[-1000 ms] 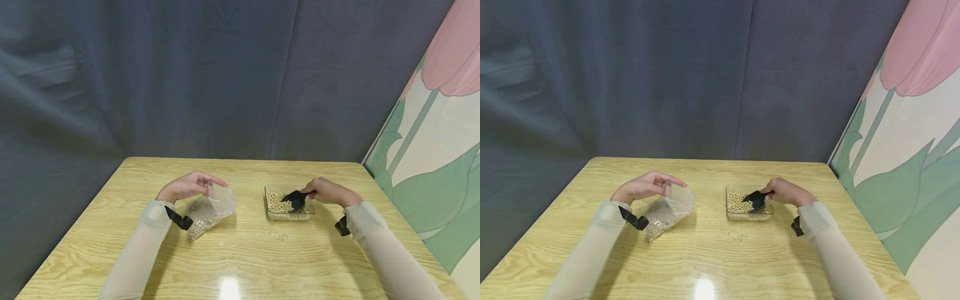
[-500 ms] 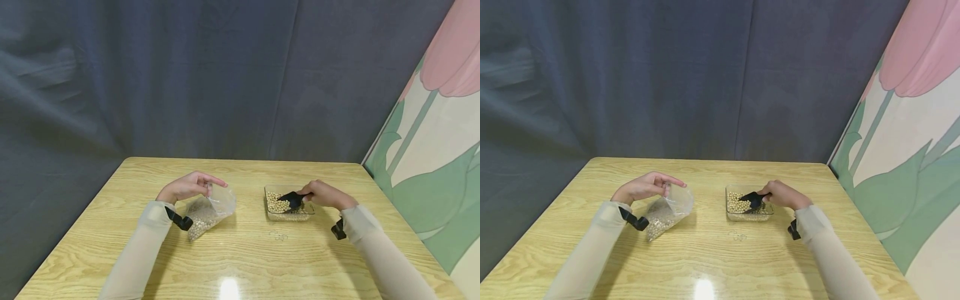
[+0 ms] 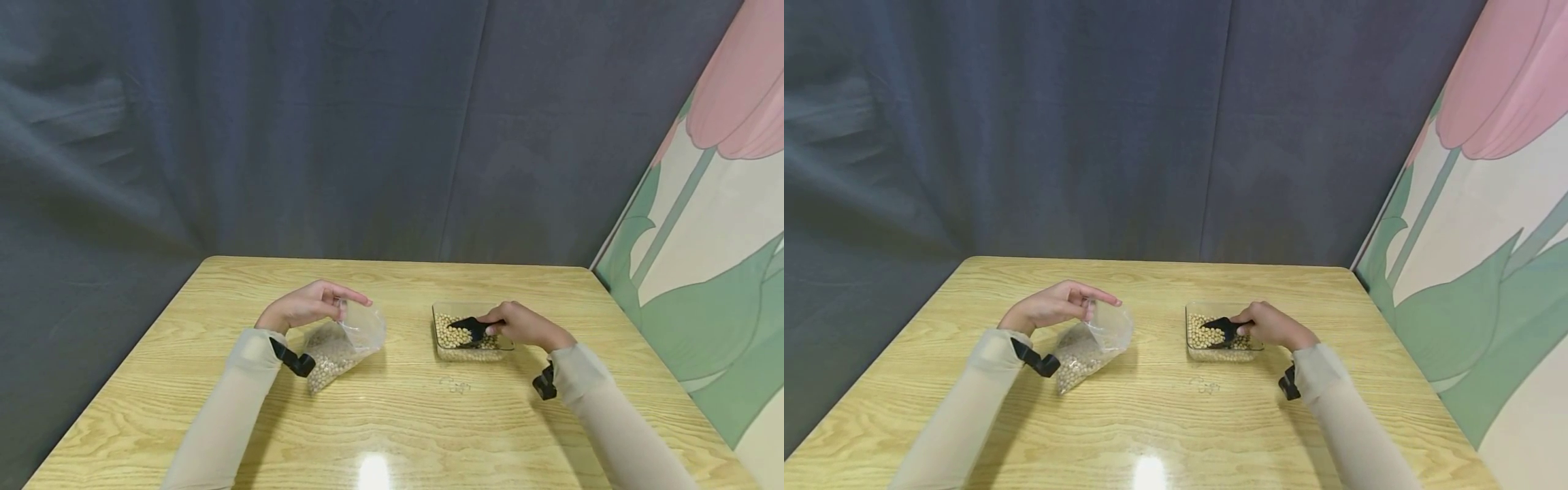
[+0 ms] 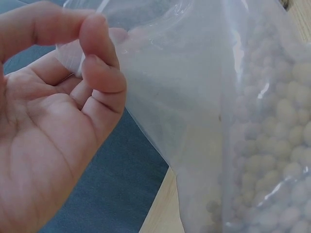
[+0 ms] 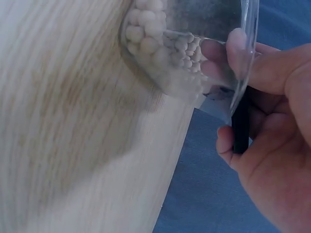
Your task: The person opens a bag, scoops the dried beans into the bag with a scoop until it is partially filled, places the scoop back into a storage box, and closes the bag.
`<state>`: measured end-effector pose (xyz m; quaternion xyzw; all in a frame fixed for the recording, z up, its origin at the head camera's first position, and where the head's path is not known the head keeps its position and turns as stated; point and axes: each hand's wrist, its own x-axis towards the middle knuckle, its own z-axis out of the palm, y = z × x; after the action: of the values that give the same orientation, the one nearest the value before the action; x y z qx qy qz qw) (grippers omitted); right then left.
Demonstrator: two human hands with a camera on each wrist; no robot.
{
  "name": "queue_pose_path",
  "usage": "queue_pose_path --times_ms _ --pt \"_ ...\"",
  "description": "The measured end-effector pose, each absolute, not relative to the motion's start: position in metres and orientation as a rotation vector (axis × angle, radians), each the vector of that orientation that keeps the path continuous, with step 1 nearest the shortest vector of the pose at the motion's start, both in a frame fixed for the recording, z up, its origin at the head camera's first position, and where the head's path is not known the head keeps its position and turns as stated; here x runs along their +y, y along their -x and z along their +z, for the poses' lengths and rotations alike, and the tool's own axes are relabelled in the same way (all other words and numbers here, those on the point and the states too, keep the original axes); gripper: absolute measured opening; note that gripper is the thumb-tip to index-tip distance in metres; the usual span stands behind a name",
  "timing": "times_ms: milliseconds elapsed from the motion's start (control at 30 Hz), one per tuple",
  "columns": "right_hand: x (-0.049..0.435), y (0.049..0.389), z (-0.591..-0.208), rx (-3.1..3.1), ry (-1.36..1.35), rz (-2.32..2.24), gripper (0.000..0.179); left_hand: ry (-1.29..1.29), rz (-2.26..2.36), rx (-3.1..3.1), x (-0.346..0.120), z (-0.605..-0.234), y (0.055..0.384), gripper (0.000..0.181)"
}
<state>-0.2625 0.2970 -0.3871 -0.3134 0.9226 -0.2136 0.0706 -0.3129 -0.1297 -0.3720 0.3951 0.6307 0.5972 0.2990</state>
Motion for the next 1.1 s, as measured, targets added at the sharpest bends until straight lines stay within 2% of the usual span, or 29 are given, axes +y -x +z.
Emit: queue_pose_path --times_ms 667,1100 --pt "0.296 0.263 -0.393 2.694 0.737 -0.737 0.038 -1.064 1.586 1.639 -0.129 -0.375 0.315 0.045" --pt "0.301 0.259 -0.401 2.759 0.741 -0.821 0.038 -1.013 1.583 1.682 -0.128 -0.376 0.314 0.047"
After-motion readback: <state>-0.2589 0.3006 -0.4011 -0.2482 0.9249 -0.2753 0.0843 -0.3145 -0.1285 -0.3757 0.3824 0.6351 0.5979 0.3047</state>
